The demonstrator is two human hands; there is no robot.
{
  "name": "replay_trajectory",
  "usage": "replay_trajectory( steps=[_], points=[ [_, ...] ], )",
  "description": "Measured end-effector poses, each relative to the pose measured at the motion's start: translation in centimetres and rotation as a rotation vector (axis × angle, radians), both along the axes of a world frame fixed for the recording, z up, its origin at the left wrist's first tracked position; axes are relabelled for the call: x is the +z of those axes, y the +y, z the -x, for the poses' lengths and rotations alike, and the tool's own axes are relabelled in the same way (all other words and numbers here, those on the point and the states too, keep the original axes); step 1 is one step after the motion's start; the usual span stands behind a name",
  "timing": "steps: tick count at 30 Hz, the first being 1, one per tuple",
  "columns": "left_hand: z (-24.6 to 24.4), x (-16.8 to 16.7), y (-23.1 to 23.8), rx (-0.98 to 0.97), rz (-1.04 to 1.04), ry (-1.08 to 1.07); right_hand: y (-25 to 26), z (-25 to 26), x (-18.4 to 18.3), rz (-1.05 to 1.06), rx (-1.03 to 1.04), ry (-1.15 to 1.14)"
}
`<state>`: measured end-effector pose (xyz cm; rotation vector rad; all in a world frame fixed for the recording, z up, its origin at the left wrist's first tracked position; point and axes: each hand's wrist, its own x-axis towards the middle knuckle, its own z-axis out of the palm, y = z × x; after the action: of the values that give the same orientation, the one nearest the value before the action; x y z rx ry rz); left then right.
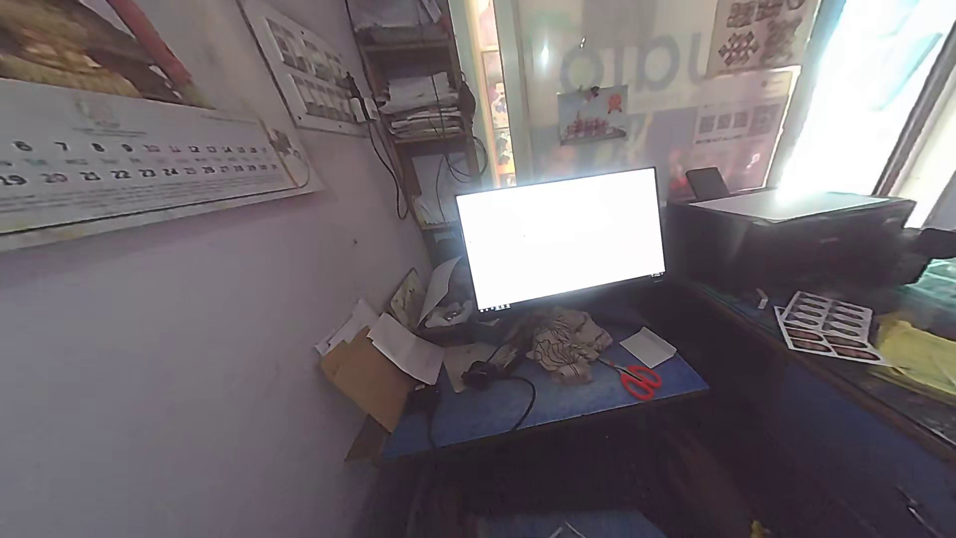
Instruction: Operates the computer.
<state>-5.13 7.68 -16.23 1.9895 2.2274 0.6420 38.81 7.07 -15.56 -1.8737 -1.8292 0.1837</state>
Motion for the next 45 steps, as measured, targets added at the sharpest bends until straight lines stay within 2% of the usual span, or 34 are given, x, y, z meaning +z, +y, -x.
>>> replay_trajectory(
  steps=[4,11,22,25,36,45],
  points=[
    [0.0,-0.2,-0.1,-0.015,-0.029,-0.003,-0.1,0.0,0.1,-0.026,0.017,-0.014],
    [-0.1,0.2,0.0,-0.029,0.055,0.026,-0.5,0.4,0.8,-0.046,0.033,-0.009],
    [0.3,-1.2,0.1,-0.045,-0.065,0.044,-1.1,0.7,1.2,0.025,-0.016,0.011],
    [0.1,-0.9,0.0,-0.041,-0.045,0.033,-1.0,0.6,0.9,-0.023,-0.003,-0.009],
    [0.1,-0.5,0.0,-0.048,-0.046,-0.003,-0.7,0.6,1.8,0.068,0.009,0.015],
    [0.0,-0.2,-0.2,-0.046,-0.053,-0.011,-0.5,0.4,0.9,0.050,0.020,0.017]
  ],
)
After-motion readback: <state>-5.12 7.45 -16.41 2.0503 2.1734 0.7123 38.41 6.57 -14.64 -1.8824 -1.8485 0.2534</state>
